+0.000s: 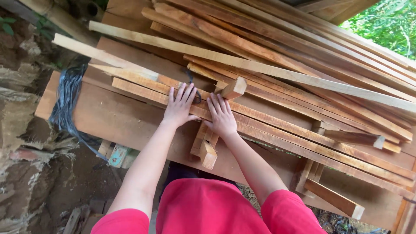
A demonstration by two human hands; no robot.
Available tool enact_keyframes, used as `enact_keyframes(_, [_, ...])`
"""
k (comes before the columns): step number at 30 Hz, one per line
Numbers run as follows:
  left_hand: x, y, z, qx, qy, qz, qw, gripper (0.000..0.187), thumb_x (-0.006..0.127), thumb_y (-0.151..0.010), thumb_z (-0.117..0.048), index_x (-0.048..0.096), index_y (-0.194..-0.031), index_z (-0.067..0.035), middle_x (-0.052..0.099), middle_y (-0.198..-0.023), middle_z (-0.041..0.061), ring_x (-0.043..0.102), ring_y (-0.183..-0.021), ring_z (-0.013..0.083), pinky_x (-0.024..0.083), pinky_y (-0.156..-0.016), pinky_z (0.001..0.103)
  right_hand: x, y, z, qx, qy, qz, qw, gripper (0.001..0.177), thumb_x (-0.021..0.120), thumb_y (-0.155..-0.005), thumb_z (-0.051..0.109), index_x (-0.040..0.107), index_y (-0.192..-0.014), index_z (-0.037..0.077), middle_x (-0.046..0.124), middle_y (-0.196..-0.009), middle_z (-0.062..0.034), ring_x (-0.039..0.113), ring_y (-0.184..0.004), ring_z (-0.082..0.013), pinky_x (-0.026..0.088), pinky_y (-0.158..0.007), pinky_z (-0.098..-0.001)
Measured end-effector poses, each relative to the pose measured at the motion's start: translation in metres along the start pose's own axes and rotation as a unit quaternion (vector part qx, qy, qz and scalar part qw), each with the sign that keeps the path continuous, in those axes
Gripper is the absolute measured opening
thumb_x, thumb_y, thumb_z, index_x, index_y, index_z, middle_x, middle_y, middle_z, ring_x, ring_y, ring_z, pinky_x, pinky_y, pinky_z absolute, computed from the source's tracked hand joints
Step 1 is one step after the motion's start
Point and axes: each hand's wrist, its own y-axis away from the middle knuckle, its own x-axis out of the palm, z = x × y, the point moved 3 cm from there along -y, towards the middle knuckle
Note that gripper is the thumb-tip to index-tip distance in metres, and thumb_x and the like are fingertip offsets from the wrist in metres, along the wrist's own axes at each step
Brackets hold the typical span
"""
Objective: Bundling several pieces of thin lumber together using plastic ties.
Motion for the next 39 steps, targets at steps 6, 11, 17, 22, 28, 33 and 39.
enact_keyframes(6, [0.004,-0.004,0.002,-0.019,0.008,0.047,0.999,0.125,0.073,-0.068,-0.075,0.016,-0.165,-0.020,0.005,-0.174,0.003,0.005,-0.159,0.0310,0.003,-0.127,0.065,-0.001,0.000,0.003,0.005,0.003,-0.002,1.000,0.106,0.078,-0.076,0.056,0.033,-0.161,0.012,0.025,-0.170,-0.0093,0.018,-0.158,-0.0294,0.015,-0.130,-0.0449])
enact_keyframes(11, [-0.008,-0.004,0.002,-0.021,0.035,0.067,0.997,0.123,0.075,-0.071,-0.073,0.015,-0.165,-0.022,0.002,-0.174,0.002,0.002,-0.160,0.0296,0.000,-0.128,0.064,-0.007,-0.002,0.005,0.003,0.000,-0.013,1.000,0.109,0.083,-0.070,0.052,0.037,-0.159,0.012,0.028,-0.169,-0.0088,0.022,-0.157,-0.0293,0.019,-0.129,-0.0447])
enact_keyframes(17, [-0.025,0.003,0.018,0.009,0.158,0.033,0.987,0.099,0.079,-0.078,-0.063,0.039,-0.157,-0.019,0.025,-0.168,0.003,0.016,-0.157,0.0280,0.013,-0.126,0.062,-0.036,-0.012,0.003,-0.023,-0.063,-0.069,0.995,0.085,0.081,-0.079,0.053,0.056,-0.147,0.009,0.047,-0.159,-0.0119,0.046,-0.144,-0.0321,0.041,-0.115,-0.0460])
enact_keyframes(22, [-0.023,0.074,0.102,0.019,0.326,-0.037,0.944,0.046,0.061,-0.099,-0.053,0.065,-0.136,-0.025,0.068,-0.136,-0.003,0.054,-0.139,0.0141,0.035,-0.123,0.043,-0.081,-0.043,0.010,0.067,-0.082,0.093,0.990,0.068,0.064,-0.090,0.064,0.063,-0.143,0.022,0.054,-0.156,0.0004,0.054,-0.139,-0.0243,0.052,-0.105,-0.0444])
enact_keyframes(28, [0.008,0.194,0.288,-0.143,0.415,-0.154,0.885,0.014,0.069,-0.098,-0.032,0.076,-0.108,-0.027,0.076,-0.102,-0.006,0.074,-0.099,0.0181,0.058,-0.089,0.032,-0.086,-0.114,0.073,0.171,-0.085,0.186,0.964,0.049,0.060,-0.094,0.064,0.068,-0.131,0.033,0.074,-0.128,0.0003,0.070,-0.117,-0.0305,0.056,-0.099,-0.0493])
enact_keyframes(33, [0.020,0.264,0.400,-0.334,0.292,-0.160,0.882,0.007,0.068,-0.096,-0.035,0.072,-0.101,-0.034,0.073,-0.095,-0.009,0.073,-0.091,0.0161,0.059,-0.081,0.031,-0.106,-0.184,0.243,0.046,-0.184,0.175,0.966,0.045,0.063,-0.094,0.049,0.070,-0.130,0.022,0.073,-0.127,-0.0073,0.069,-0.118,-0.0348,0.052,-0.101,-0.0501])
enact_keyframes(39, [0.025,0.261,0.444,-0.403,0.340,-0.158,0.835,0.018,0.071,-0.093,-0.023,0.070,-0.111,-0.018,0.070,-0.102,0.005,0.073,-0.086,0.0257,0.060,-0.077,0.041,0.007,-0.241,0.390,0.018,-0.338,0.229,0.913,0.038,0.067,-0.095,0.040,0.072,-0.123,0.014,0.076,-0.117,-0.0136,0.071,-0.109,-0.0375,0.056,-0.094,-0.0519])
